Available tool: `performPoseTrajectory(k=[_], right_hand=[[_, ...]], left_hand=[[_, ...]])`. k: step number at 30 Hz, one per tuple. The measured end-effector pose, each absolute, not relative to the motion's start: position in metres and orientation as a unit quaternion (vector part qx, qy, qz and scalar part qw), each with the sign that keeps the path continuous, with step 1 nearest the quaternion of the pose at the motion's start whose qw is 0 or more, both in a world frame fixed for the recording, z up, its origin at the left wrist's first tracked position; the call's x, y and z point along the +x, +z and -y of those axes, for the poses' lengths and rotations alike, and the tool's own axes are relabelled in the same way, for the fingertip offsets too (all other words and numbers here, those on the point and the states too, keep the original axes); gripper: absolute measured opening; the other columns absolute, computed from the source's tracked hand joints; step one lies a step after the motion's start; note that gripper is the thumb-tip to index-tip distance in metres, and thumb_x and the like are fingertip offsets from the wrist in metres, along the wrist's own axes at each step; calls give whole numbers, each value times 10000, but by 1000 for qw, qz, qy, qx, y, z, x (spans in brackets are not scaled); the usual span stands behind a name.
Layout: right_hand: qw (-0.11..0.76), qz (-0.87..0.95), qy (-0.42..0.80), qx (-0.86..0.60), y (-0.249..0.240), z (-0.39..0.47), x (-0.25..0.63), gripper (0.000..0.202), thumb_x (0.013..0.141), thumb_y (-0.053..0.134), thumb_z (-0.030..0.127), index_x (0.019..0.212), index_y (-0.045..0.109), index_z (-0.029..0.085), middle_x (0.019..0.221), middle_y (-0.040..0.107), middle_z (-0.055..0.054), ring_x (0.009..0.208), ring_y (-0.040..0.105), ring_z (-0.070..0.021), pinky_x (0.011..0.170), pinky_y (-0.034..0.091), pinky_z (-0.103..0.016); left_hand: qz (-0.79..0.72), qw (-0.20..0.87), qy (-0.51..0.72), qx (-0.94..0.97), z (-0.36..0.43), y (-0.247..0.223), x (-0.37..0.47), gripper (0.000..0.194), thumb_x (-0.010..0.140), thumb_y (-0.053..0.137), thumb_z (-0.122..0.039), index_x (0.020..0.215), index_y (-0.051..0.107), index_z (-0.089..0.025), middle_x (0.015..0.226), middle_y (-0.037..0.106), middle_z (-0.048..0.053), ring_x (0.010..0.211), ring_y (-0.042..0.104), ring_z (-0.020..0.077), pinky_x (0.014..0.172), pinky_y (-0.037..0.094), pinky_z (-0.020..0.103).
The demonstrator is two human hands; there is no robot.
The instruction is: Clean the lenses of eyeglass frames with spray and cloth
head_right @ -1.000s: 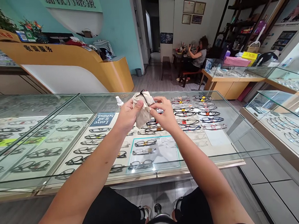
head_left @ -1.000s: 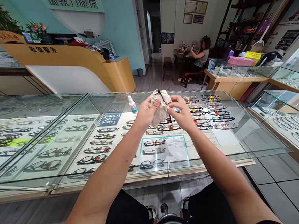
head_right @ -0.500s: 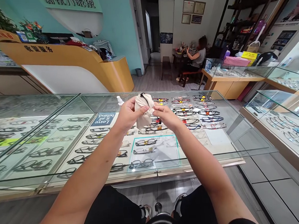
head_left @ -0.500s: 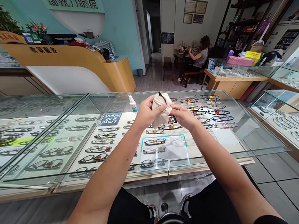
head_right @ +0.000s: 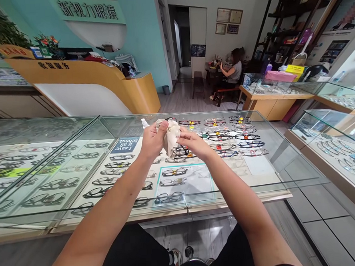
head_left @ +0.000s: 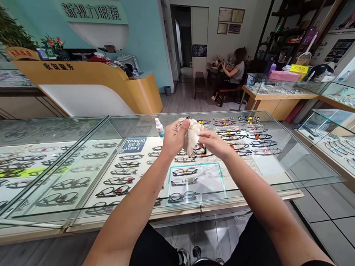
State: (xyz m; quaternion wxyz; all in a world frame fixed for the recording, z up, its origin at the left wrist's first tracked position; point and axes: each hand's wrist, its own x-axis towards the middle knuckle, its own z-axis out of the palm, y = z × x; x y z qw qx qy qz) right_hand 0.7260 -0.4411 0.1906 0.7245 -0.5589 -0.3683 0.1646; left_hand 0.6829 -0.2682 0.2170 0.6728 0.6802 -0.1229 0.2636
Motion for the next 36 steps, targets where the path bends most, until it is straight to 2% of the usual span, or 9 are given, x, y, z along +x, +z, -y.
performPoseTrajectory(k=[3, 6, 9, 12, 16, 20, 24, 30, 36], right_hand=[[749, 342, 162, -544, 194, 446, 729, 388, 769, 948, 651, 836, 879, 275, 1258, 751, -72, 1450, 543, -299, 1302, 352, -410], [757, 315, 168, -548, 198, 450, 731, 421, 740, 959, 655, 789, 859, 249, 1233, 742, -72, 1351, 594, -290, 1262, 401, -409], [759, 311, 169, -546, 196, 448, 730, 430, 749, 949, 648, 785, 838, 235, 1131, 741, -67, 1268, 626, -275, 1222, 436, -417], [748, 341, 171, -543, 191, 443, 728, 416, 771, 935, 641, 832, 842, 240, 1117, 761, -70, 1341, 609, -287, 1241, 417, -425], [725, 371, 165, -557, 185, 436, 725, 393, 778, 945, 618, 801, 825, 245, 1184, 767, -73, 1382, 602, -297, 1274, 387, -420], [742, 355, 146, -549, 188, 439, 726, 392, 815, 921, 626, 790, 829, 245, 1271, 742, -78, 1417, 583, -293, 1282, 384, -401], [757, 319, 150, -550, 195, 446, 729, 388, 796, 928, 610, 794, 838, 233, 1166, 734, -75, 1361, 601, -284, 1262, 403, -391], [769, 314, 183, -526, 194, 443, 725, 422, 781, 928, 635, 824, 829, 227, 994, 739, -52, 1156, 662, -248, 1174, 478, -397], [752, 344, 190, -529, 188, 431, 715, 471, 705, 969, 685, 770, 805, 249, 1099, 777, -67, 1259, 655, -293, 1207, 459, -418]], left_hand=[[155, 686, 185, 686, 256, 220, 685, 677, 817, 824, -842, 777, 710, -176, 700, 676, 35, 620, 582, 152, 592, 473, 287], [183, 702, 84, 683, 249, 221, 685, 618, 763, 942, -723, 970, 749, -174, 830, 756, 56, 723, 686, 195, 665, 548, 303], [175, 704, 77, 684, 252, 220, 683, 655, 691, 1027, -604, 1101, 734, -186, 875, 770, 38, 728, 693, 186, 667, 550, 288], [151, 697, 159, 683, 264, 216, 682, 651, 672, 1018, -662, 1010, 733, -185, 838, 743, 18, 700, 643, 148, 655, 521, 261], [125, 681, 264, 671, 275, 212, 684, 654, 802, 848, -828, 806, 681, -197, 717, 665, 9, 631, 560, 131, 600, 474, 270], [143, 703, 208, 664, 267, 212, 689, 687, 837, 775, -878, 752, 648, -208, 633, 637, 17, 585, 584, 153, 553, 475, 287], [175, 732, 89, 652, 257, 216, 688, 626, 766, 913, -777, 884, 713, -195, 693, 714, 38, 643, 690, 195, 598, 553, 302], [168, 731, 136, 647, 268, 221, 676, 618, 656, 1062, -563, 1023, 723, -200, 771, 725, 1, 649, 660, 149, 627, 544, 266], [117, 709, 265, 643, 279, 215, 676, 648, 785, 876, -811, 762, 634, -210, 674, 638, -6, 587, 550, 127, 566, 466, 281]])
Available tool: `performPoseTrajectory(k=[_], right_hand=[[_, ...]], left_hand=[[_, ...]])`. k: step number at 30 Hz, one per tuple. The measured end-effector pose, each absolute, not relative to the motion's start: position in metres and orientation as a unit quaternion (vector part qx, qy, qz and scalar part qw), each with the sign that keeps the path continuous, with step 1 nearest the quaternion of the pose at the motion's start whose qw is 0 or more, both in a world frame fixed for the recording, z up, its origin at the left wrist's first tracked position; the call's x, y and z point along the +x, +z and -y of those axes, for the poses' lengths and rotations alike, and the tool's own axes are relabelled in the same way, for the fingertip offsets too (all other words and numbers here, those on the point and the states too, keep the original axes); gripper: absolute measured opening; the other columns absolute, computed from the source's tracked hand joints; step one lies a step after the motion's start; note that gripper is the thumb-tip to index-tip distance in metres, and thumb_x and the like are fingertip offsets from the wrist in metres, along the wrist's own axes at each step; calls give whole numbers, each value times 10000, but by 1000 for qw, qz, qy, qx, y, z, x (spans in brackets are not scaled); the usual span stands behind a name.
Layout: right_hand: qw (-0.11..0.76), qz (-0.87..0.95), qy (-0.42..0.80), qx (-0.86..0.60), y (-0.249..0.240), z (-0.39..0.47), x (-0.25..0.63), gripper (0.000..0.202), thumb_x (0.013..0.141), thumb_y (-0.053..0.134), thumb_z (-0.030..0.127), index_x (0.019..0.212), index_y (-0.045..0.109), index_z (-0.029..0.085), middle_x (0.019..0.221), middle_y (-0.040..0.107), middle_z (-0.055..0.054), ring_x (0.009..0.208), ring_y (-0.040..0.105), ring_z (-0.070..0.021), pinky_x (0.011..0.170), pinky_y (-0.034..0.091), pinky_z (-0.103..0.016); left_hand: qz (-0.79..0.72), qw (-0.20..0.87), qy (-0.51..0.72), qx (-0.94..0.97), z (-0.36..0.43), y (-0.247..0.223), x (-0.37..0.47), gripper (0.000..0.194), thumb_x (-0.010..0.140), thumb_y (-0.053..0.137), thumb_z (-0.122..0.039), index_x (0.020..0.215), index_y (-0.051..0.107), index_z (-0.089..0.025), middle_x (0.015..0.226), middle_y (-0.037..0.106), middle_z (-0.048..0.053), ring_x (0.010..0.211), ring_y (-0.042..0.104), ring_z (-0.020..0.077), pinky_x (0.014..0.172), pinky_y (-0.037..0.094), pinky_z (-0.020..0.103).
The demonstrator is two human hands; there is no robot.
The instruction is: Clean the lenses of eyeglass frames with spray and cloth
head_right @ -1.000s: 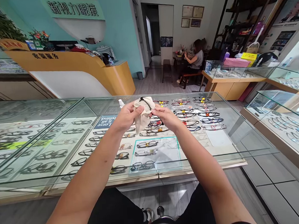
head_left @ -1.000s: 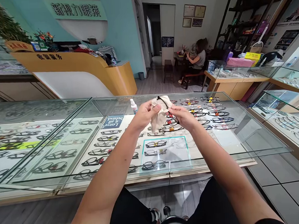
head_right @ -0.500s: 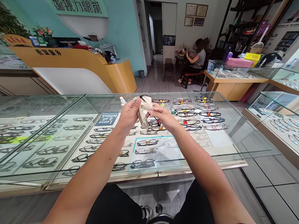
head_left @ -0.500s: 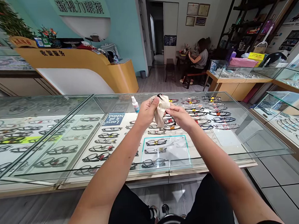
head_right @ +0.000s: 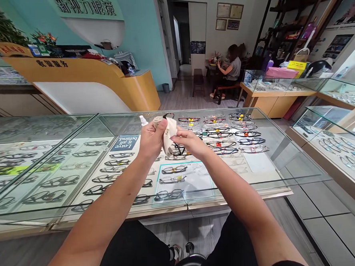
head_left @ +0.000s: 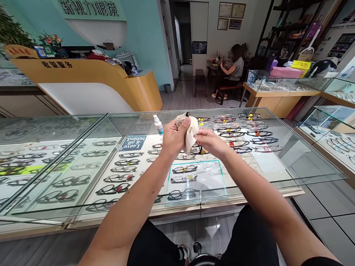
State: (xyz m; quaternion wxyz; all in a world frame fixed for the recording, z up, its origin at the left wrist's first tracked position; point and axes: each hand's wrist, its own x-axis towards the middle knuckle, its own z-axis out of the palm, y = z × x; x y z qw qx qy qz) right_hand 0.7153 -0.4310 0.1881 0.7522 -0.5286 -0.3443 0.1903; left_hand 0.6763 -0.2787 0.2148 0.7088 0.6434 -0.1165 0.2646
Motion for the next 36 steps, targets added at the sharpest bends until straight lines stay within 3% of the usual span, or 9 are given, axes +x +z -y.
performPoseTrajectory(k=[6, 11, 17, 22, 24, 26, 28, 31, 36], right_hand=[[769, 318, 139, -537, 190, 436, 723, 437, 788, 920, 671, 821, 831, 243, 1296, 738, -74, 1334, 625, -294, 1242, 449, -413], [814, 254, 90, -514, 209, 455, 729, 403, 774, 908, 602, 960, 833, 253, 1407, 729, -71, 1287, 645, -264, 1074, 560, -356], [827, 247, 78, -498, 212, 461, 731, 403, 770, 904, 621, 837, 750, 255, 1089, 800, -71, 1290, 704, -282, 1056, 541, -353], [784, 274, 64, -553, 208, 461, 734, 442, 827, 834, 673, 821, 720, 246, 879, 757, -52, 991, 714, -247, 971, 525, -365], [760, 291, 60, -578, 209, 463, 735, 423, 859, 807, 656, 804, 720, 245, 844, 744, -42, 945, 688, -235, 945, 508, -359], [736, 311, 61, -598, 211, 466, 735, 400, 880, 788, 632, 789, 726, 248, 831, 742, -32, 922, 668, -231, 947, 497, -363], [717, 329, 59, -612, 214, 469, 735, 386, 884, 780, 613, 766, 731, 250, 829, 743, -27, 906, 657, -232, 962, 492, -375], [694, 351, 47, -626, 221, 475, 730, 359, 886, 773, 569, 729, 724, 250, 805, 742, -22, 876, 652, -233, 964, 484, -387], [661, 378, 65, -645, 239, 484, 721, 280, 891, 730, 458, 700, 709, 253, 730, 741, -8, 801, 642, -229, 884, 486, -389]], left_hand=[[105, 752, 205, 618, 269, 208, 691, 702, 782, 820, -887, 777, 652, -206, 662, 670, 16, 631, 666, 169, 588, 531, 292], [73, 758, 269, 590, 260, 205, 704, 711, 730, 862, -881, 877, 671, -212, 766, 712, 15, 697, 687, 156, 633, 561, 274], [100, 684, 305, 655, 262, 212, 689, 624, 854, 774, -848, 851, 644, -238, 672, 546, -29, 562, 495, 119, 514, 403, 263], [121, 556, 363, 738, 263, 208, 676, 718, 980, 737, -660, 608, 298, -232, 562, 288, -48, 535, 284, 115, 543, 260, 319], [117, 510, 396, 754, 264, 207, 675, 632, 941, 790, -635, 647, 399, -235, 600, 374, -43, 567, 355, 128, 581, 318, 317], [128, 464, 435, 761, 265, 209, 676, 526, 805, 914, -662, 838, 602, -240, 772, 596, -7, 699, 541, 170, 694, 463, 326], [159, 416, 459, 769, 265, 210, 678, 701, 674, 989, -709, 1104, 695, -240, 1077, 730, 76, 989, 688, 270, 912, 565, 403], [208, 360, 469, 779, 264, 210, 681, 787, 730, 940, -765, 1276, 719, -242, 1337, 731, 155, 1304, 671, 367, 1138, 530, 504], [208, 339, 483, 780, 260, 206, 682, 774, 833, 850, -786, 1377, 730, -249, 1355, 761, 165, 1276, 692, 372, 1099, 548, 510]])
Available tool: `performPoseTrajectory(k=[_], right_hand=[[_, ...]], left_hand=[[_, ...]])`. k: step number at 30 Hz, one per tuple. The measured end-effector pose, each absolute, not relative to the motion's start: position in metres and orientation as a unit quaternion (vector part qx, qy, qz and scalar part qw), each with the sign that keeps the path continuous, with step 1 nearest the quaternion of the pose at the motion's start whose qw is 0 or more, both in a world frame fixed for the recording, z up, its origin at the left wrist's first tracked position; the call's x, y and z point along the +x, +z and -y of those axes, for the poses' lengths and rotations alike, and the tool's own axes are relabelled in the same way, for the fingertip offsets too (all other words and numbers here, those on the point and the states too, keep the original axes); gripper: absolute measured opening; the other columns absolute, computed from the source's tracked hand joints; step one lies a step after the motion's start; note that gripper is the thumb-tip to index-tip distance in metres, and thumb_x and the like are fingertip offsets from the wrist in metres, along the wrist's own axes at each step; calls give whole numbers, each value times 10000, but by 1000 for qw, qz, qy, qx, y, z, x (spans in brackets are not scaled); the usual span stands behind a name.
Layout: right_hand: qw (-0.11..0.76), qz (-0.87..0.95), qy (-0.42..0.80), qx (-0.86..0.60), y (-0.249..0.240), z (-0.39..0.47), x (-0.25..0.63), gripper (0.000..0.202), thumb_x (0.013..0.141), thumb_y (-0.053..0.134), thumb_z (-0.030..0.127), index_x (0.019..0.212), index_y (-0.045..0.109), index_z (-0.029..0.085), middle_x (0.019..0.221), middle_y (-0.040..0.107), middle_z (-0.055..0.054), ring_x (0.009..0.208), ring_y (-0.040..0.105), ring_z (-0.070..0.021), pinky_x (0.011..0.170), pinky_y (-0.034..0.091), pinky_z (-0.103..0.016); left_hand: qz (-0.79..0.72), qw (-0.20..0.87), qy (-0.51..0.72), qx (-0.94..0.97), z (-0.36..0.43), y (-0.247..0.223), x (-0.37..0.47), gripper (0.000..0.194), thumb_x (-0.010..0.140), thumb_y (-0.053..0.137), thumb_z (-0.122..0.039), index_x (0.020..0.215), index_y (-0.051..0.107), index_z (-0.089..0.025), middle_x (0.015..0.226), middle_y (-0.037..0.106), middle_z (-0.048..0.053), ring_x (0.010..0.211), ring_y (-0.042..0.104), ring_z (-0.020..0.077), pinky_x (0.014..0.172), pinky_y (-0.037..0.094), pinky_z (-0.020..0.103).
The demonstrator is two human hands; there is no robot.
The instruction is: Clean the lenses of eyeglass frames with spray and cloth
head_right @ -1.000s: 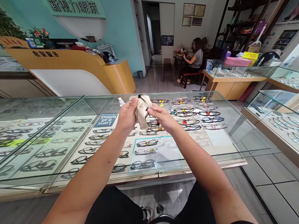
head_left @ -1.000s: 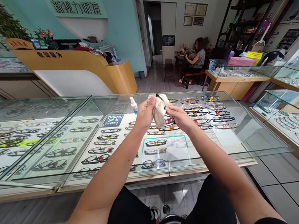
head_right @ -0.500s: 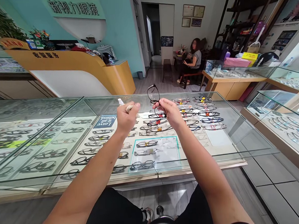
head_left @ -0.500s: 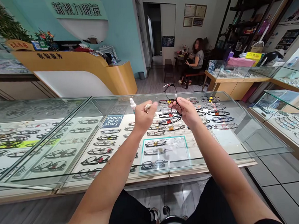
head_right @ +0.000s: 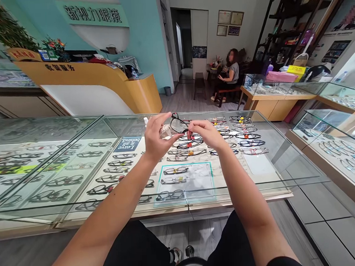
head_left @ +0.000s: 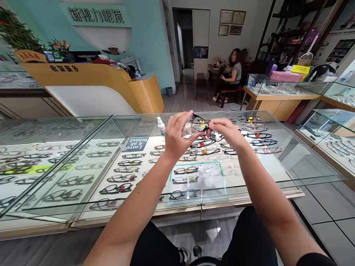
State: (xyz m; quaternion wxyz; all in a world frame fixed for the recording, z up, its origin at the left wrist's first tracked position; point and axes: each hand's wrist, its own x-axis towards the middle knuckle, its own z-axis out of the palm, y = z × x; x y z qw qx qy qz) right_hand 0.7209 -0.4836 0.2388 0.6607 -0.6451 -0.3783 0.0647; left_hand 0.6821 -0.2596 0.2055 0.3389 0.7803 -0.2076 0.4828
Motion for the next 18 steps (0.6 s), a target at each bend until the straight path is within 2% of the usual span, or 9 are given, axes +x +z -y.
performPoseTrajectory(k=[6, 10, 12, 14, 16, 18], right_hand=[[595, 410, 51, -689, 277, 489, 719, 305, 939, 654, 384, 686, 719, 226, 725, 740, -11, 796, 625, -195, 849, 471, -380], [514, 445, 3, -734, 319, 497, 716, 426, 1040, 642, 452, 705, 755, 216, 748, 736, -23, 759, 609, -170, 758, 456, -371], [525, 447, -84, -720, 339, 501, 715, 389, 1054, 678, 550, 828, 776, 249, 809, 769, -11, 793, 668, -187, 778, 507, -380], [567, 423, -228, -669, 352, 503, 716, 349, 1064, 668, 635, 1022, 742, 296, 913, 806, -8, 868, 739, -217, 837, 576, -408], [588, 370, -389, -605, 359, 503, 718, 365, 1124, 533, 665, 1128, 656, 321, 946, 797, -26, 889, 765, -234, 860, 615, -436], [570, 321, -506, -562, 360, 503, 721, 399, 1173, 373, 644, 1067, 591, 327, 898, 752, -39, 848, 756, -238, 828, 621, -442]], left_hand=[[197, 327, 498, 778, 263, 228, 673, 717, 797, 929, -687, 1329, 745, -242, 1339, 770, 156, 1265, 693, 376, 1070, 571, 515], [228, 326, 520, 757, 267, 264, 677, 647, 816, 932, -586, 1319, 712, -242, 1329, 748, 130, 1270, 696, 360, 1058, 591, 511], [227, 307, 548, 744, 268, 285, 682, 653, 819, 922, -575, 1336, 678, -259, 1342, 728, 119, 1296, 684, 366, 1053, 602, 521], [219, 275, 589, 727, 269, 304, 687, 663, 824, 912, -562, 1365, 634, -296, 1367, 712, 107, 1305, 678, 363, 1042, 614, 530], [206, 253, 625, 709, 271, 320, 688, 655, 851, 894, -532, 1399, 589, -345, 1409, 693, 97, 1286, 684, 345, 1026, 627, 532], [190, 256, 646, 694, 273, 329, 684, 638, 885, 870, -514, 1425, 558, -380, 1449, 671, 92, 1246, 694, 329, 1006, 638, 537]])
